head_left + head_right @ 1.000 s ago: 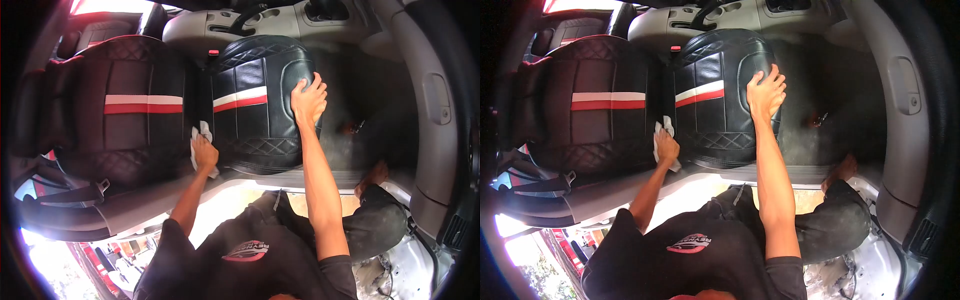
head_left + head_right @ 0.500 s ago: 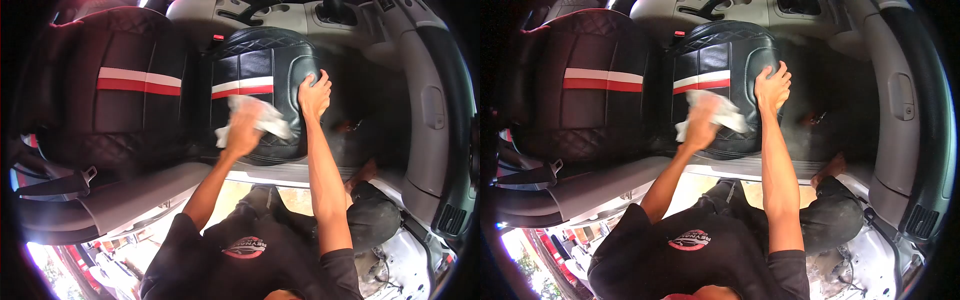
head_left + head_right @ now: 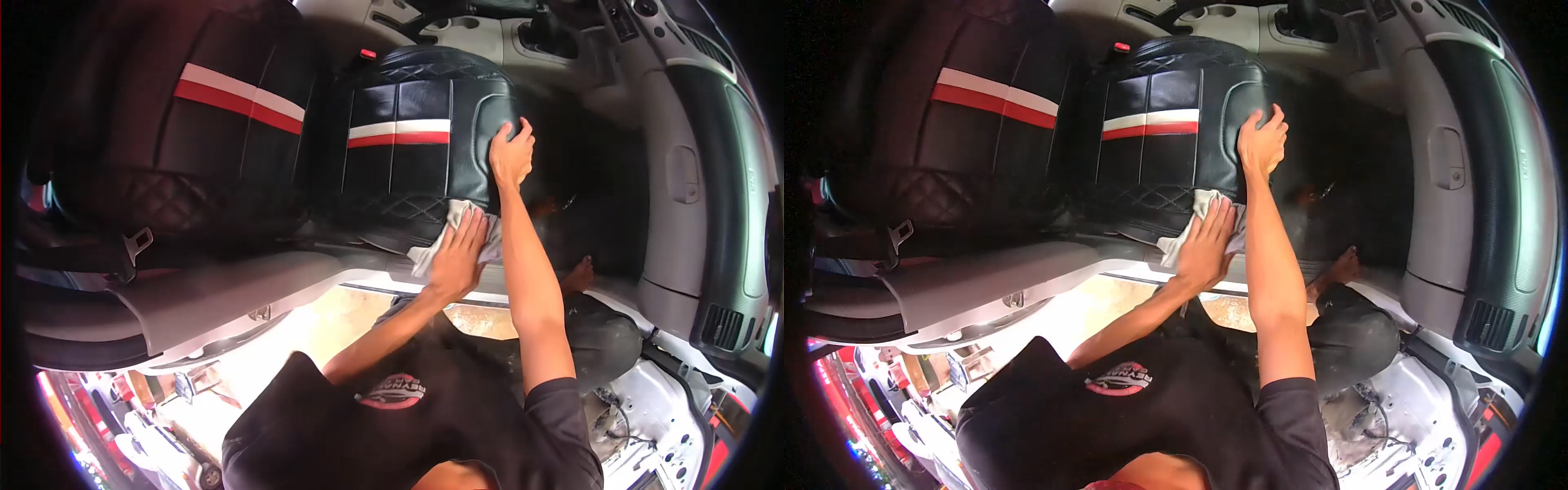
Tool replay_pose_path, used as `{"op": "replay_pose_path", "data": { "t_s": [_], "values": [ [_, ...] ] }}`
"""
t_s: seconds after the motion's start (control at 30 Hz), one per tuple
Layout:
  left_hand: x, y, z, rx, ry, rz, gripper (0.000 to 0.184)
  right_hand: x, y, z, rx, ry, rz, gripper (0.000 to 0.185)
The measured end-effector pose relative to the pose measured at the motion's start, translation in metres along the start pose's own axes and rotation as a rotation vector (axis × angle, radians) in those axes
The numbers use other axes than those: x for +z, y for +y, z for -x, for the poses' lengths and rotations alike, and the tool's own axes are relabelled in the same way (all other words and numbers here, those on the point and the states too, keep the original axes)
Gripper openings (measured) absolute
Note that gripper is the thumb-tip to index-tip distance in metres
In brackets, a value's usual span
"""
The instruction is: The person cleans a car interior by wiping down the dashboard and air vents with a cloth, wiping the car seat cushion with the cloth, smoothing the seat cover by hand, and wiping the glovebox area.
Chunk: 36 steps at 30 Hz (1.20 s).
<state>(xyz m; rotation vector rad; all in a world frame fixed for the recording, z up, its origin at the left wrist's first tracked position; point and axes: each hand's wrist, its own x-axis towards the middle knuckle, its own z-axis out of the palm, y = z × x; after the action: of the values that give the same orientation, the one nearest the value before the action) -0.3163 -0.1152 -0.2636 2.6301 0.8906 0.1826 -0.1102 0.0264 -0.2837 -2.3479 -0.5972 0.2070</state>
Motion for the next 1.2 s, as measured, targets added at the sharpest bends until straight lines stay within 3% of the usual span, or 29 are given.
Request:
{"op": "replay_pose_path", "data": {
  "t_s": [0.03,0.07,0.1,0.13,0.27,0.33,0.4,0.43,0.57,0.6,0.7,0.8,0.87,0.93,1.1,1.2],
  "values": [
    [0.001,-0.010,0.002,0.004,-0.019,-0.022,0.092,-0.001,0.000,-0.001,0.012,-0.016,0.011,0.056],
    [0.013,-0.032,0.007,-0.134,0.051,-0.092,0.090,-0.002,0.003,-0.001,0.012,-0.016,0.015,0.056],
    [-0.008,-0.049,0.015,-0.236,0.124,0.086,0.086,-0.002,0.001,0.000,0.010,-0.016,0.017,0.056],
    [-0.010,-0.076,0.023,-0.350,0.232,0.064,0.085,-0.002,0.000,0.001,0.009,-0.018,0.017,0.056],
    [-0.006,-0.215,0.051,-0.699,0.409,0.032,0.063,-0.001,0.001,0.002,-0.014,-0.013,0.036,0.055],
    [-0.011,-0.234,0.050,-0.797,0.545,0.130,0.064,0.000,0.002,0.001,-0.015,0.003,0.036,0.055],
    [0.009,-0.213,0.041,-1.022,0.534,0.107,0.069,0.002,0.002,-0.002,-0.006,0.018,0.070,0.055],
    [0.001,-0.174,0.033,-1.009,0.552,0.211,0.077,0.004,0.002,-0.001,0.001,0.017,0.087,0.055],
    [0.033,-0.048,0.024,-0.442,0.257,0.044,0.087,0.007,0.005,-0.003,-0.008,0.021,0.086,0.055],
    [0.014,-0.027,0.018,-0.323,0.198,0.020,0.087,0.004,0.004,-0.002,-0.001,0.007,0.083,0.054],
    [-0.001,-0.036,0.017,-0.291,0.232,0.097,0.083,0.001,0.002,-0.002,-0.013,0.000,0.054,0.055],
    [-0.007,-0.086,0.037,-0.525,0.281,0.032,0.078,0.001,0.002,0.000,-0.006,-0.001,0.073,0.055],
    [0.015,-0.142,0.057,-0.734,0.568,0.074,0.074,0.000,-0.005,0.001,0.010,-0.001,0.098,0.055],
    [0.039,-0.196,0.077,-0.813,0.827,0.114,0.071,0.003,-0.007,0.002,0.014,0.000,0.113,0.055],
    [0.063,-0.163,0.055,-1.097,1.074,0.514,0.072,0.006,-0.007,0.000,0.013,0.036,0.145,0.055],
    [0.057,-0.133,0.042,-1.203,1.075,0.767,0.077,0.005,-0.009,0.001,0.010,0.055,0.153,0.054]
  ]
}}
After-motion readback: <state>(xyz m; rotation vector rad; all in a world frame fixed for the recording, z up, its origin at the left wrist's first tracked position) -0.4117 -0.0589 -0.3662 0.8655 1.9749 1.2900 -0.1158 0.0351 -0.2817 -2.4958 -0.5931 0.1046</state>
